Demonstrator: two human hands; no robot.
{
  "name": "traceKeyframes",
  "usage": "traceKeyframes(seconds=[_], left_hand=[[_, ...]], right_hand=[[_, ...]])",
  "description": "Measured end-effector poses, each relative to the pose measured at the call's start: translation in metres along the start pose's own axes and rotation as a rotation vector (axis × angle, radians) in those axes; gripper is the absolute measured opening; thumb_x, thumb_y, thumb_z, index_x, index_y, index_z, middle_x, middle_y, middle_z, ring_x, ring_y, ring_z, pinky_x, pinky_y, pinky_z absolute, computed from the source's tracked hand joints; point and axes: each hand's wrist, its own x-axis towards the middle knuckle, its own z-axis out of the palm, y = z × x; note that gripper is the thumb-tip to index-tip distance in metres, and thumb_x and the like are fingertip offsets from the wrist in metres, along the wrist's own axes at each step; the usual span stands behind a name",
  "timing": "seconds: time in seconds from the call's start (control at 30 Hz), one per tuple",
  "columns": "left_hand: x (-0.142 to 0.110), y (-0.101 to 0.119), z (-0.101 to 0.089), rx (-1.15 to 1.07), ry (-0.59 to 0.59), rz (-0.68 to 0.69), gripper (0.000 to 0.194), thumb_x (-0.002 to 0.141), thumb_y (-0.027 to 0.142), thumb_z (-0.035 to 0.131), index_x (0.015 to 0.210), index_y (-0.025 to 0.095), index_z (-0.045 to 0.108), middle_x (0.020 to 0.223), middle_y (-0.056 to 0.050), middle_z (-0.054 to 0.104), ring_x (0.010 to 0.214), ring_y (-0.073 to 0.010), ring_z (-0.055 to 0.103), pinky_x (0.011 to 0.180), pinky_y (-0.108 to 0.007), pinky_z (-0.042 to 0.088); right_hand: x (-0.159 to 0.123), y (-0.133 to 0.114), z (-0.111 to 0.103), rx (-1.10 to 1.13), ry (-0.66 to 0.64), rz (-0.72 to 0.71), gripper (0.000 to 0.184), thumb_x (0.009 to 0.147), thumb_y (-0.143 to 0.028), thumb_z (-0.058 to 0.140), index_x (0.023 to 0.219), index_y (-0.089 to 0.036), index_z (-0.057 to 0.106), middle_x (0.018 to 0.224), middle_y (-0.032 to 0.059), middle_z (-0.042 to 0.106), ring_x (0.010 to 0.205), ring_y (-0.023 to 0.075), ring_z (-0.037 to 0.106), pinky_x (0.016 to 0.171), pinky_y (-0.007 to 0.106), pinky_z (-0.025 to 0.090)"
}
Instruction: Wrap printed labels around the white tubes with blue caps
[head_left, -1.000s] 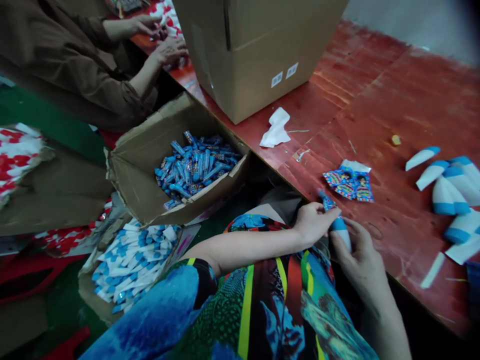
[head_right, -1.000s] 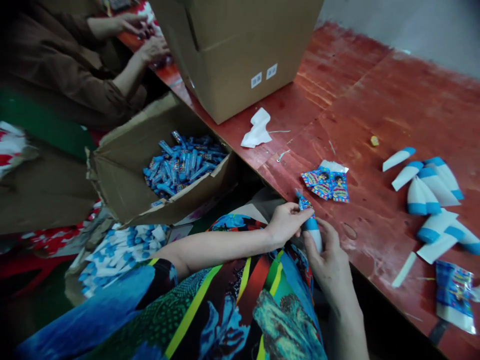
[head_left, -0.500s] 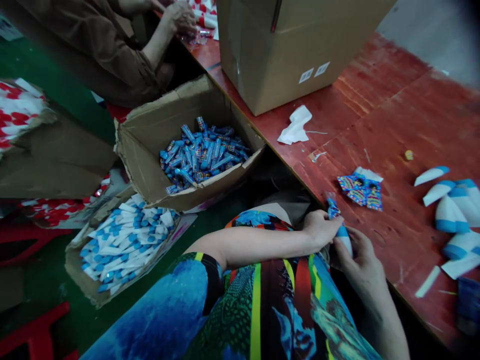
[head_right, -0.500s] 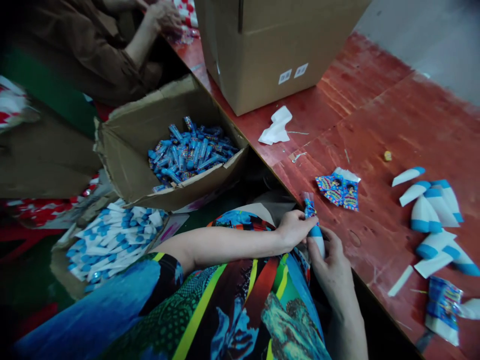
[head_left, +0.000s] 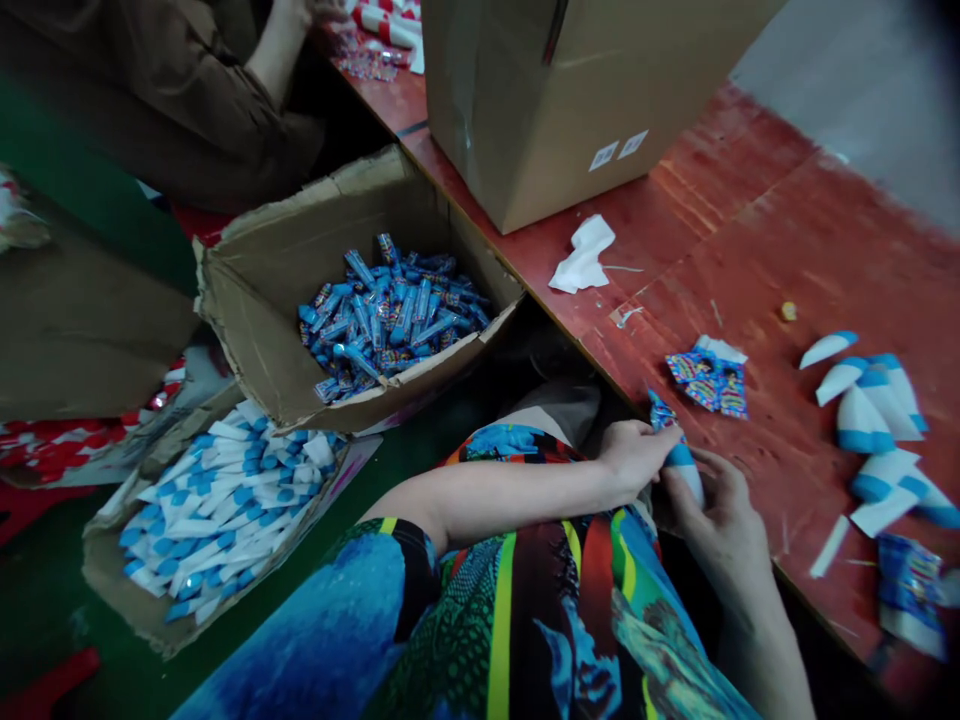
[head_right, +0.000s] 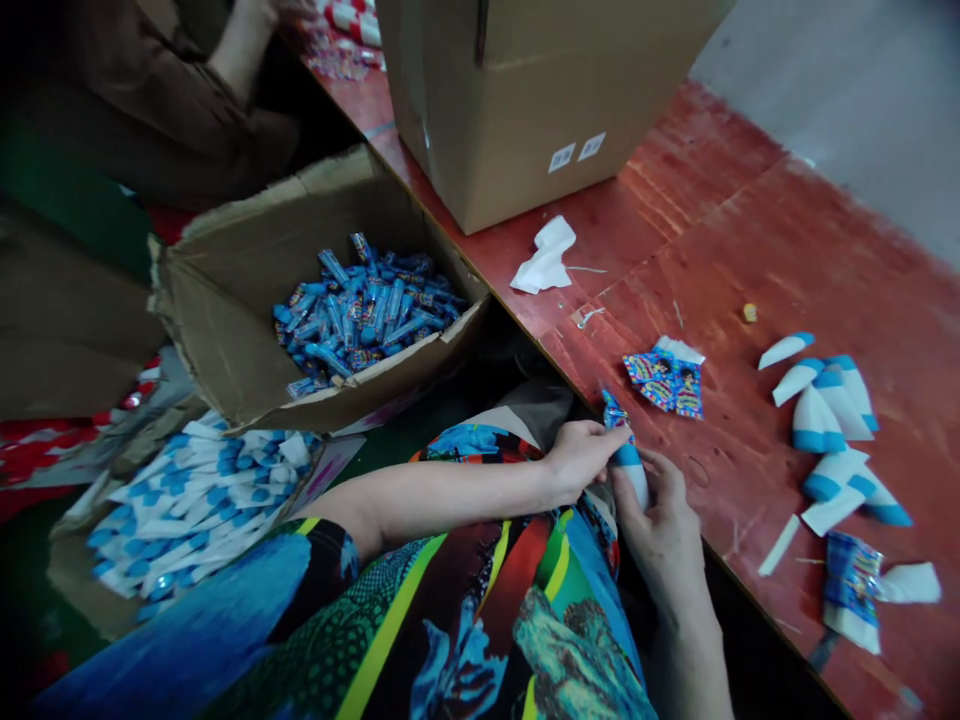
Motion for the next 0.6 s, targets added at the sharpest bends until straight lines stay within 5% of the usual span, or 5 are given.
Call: traceKeyframes(seconds=[0.2, 0.4, 0.6], left_hand=[[-0.003, 0.021, 0.001, 0.033, -0.172, 0.124, 0.048, 0.106, 0.032, 0.081, 0.066, 0.022, 0.057, 0.053, 0.003, 0.049, 0.048, -0.0095, 0.042, 0.052, -0.028, 0.029], [0.011, 0.058, 0.012, 0.022, -0.121, 0.21, 0.043, 0.106, 0.033, 0.08, 0.07, 0.02, 0.058, 0.055, 0.006, 0.051, 0.046, -0.0072, 0.041, 0.052, -0.025, 0.026], [0.026, 0.064, 0.025, 0.025, -0.083, 0.264, 0.051, 0.092, 0.046, 0.097, 0.069, 0.02, 0.059, 0.054, 0.008, 0.05, 0.049, -0.0057, 0.041, 0.052, -0.021, 0.028]], right_hand=[[0.014, -0.01, -0.004, 0.01, 0.034, -0.082, 0.069, 0.103, -0.066, 0.069, 0.156, -0.022, 0.073, 0.126, 0.0191, 0.089, 0.099, 0.0398, 0.088, 0.08, 0.049, 0.071], [0.033, -0.023, -0.009, 0.0, 0.071, -0.179, 0.06, 0.109, -0.056, 0.067, 0.161, -0.027, 0.071, 0.143, 0.0158, 0.086, 0.12, 0.0403, 0.087, 0.098, 0.052, 0.072], [0.049, -0.018, -0.003, 0.061, 0.126, -0.174, 0.057, 0.11, -0.052, 0.068, 0.163, -0.03, 0.069, 0.146, 0.0141, 0.085, 0.12, 0.0397, 0.088, 0.099, 0.053, 0.072]])
